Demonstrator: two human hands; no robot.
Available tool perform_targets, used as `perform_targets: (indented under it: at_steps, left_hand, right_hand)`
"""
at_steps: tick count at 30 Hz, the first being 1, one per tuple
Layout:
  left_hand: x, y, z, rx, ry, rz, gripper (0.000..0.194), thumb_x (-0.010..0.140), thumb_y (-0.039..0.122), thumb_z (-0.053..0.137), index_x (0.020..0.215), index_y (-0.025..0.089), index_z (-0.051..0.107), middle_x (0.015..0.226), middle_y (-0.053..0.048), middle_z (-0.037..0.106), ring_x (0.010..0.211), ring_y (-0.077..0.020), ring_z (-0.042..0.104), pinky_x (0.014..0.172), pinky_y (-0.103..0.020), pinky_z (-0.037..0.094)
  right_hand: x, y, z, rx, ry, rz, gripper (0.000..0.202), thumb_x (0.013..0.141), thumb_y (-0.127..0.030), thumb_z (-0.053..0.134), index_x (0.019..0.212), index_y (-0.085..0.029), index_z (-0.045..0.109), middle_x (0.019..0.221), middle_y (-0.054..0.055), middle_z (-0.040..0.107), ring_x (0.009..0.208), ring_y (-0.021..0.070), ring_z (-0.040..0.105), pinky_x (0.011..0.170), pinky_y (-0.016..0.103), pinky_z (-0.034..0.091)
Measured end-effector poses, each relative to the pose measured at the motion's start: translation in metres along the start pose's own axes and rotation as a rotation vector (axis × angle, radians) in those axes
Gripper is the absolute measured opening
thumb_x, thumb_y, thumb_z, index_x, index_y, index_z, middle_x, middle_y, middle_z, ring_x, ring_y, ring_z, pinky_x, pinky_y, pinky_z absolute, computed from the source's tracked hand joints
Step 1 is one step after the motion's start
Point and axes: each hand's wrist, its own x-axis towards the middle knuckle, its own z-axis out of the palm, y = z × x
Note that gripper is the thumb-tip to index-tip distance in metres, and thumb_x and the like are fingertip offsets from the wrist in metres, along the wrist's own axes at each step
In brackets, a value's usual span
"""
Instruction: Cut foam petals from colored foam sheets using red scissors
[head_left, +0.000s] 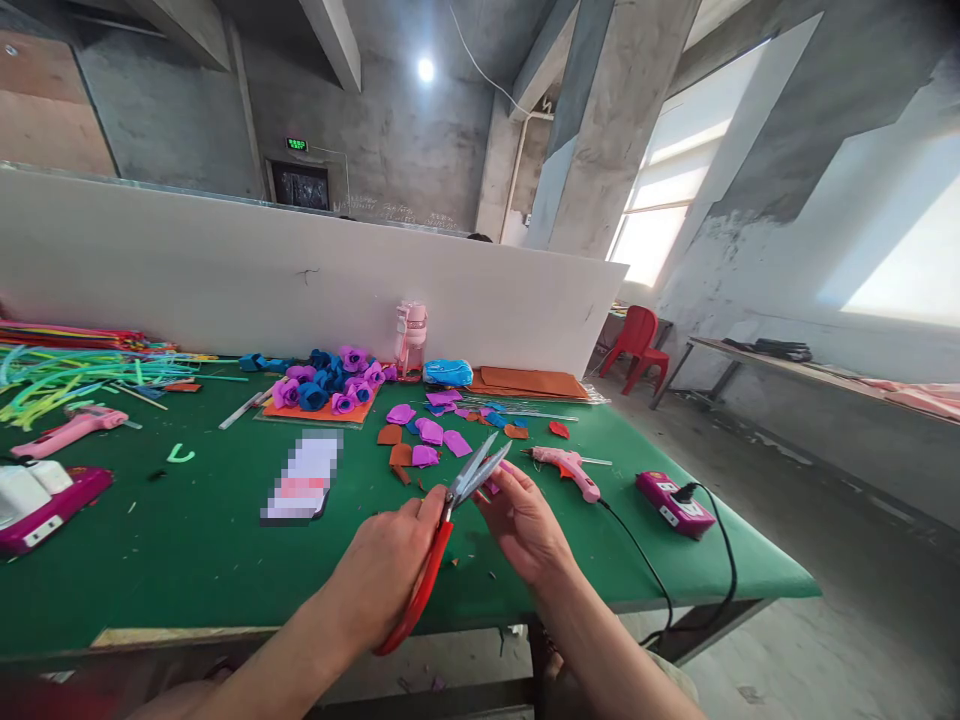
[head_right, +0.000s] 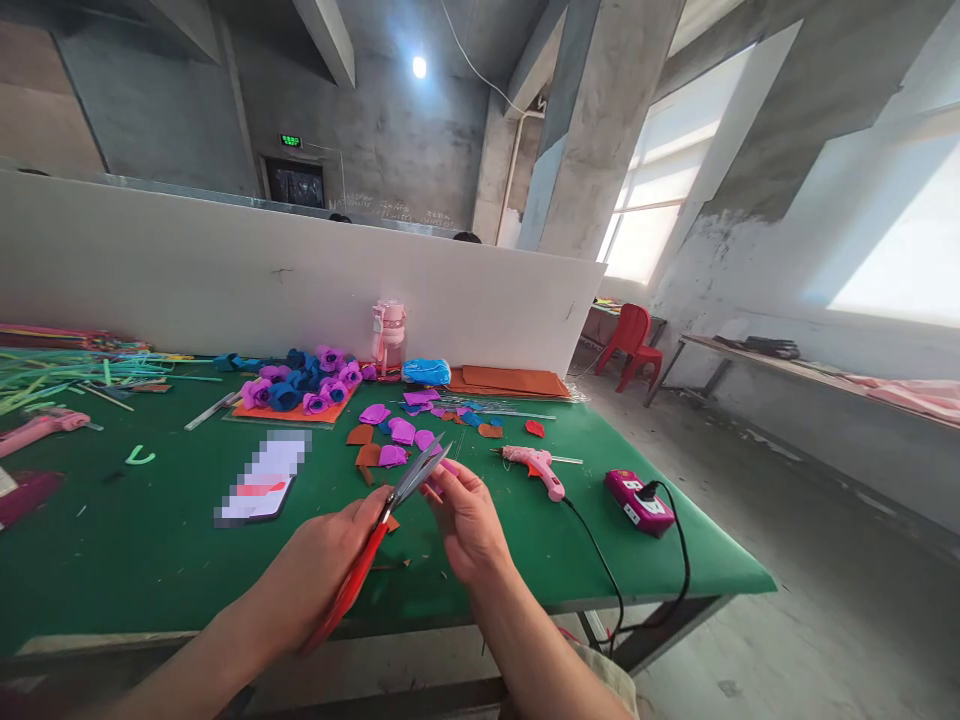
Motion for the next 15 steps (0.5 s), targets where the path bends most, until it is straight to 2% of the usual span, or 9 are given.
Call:
perform_targets:
  at_steps: [6,15]
  left_hand:
    - [0.0001,0.0,0.0009,-0.021,-0.014,-0.003,0.048,0.087,0.008,0.027,0.135,0.01,0.031,0.101,-0.016,0.064,0.08,-0.0262,0.067,0.065,-0.035,0.051]
    - [-0.0017,-0.0018,-0.0002,-0.111,-0.025,0.016,0.05,0.085,0.012,0.034,0.135,0.014,0.028,0.106,-0.015,0.064,0.084,-0.0247,0.066,0.069,-0.034,0.051]
  right_hand:
    - [0.0014,0.0007,-0.0015,0.021,-0.001,0.007,0.016,0.057,-0.025,0.082,0.069,-0.022,0.072,0.072,-0.003,0.071,0.07,0.0104,0.059,0.077,0.026,0.045]
    - [0.0002,0.0001,0.0002,0.002,0.006,0.007,0.016,0.056,-0.027,0.082,0.068,-0.022,0.072,0.073,-0.002,0.071,0.07,0.0126,0.06,0.078,0.028,0.046]
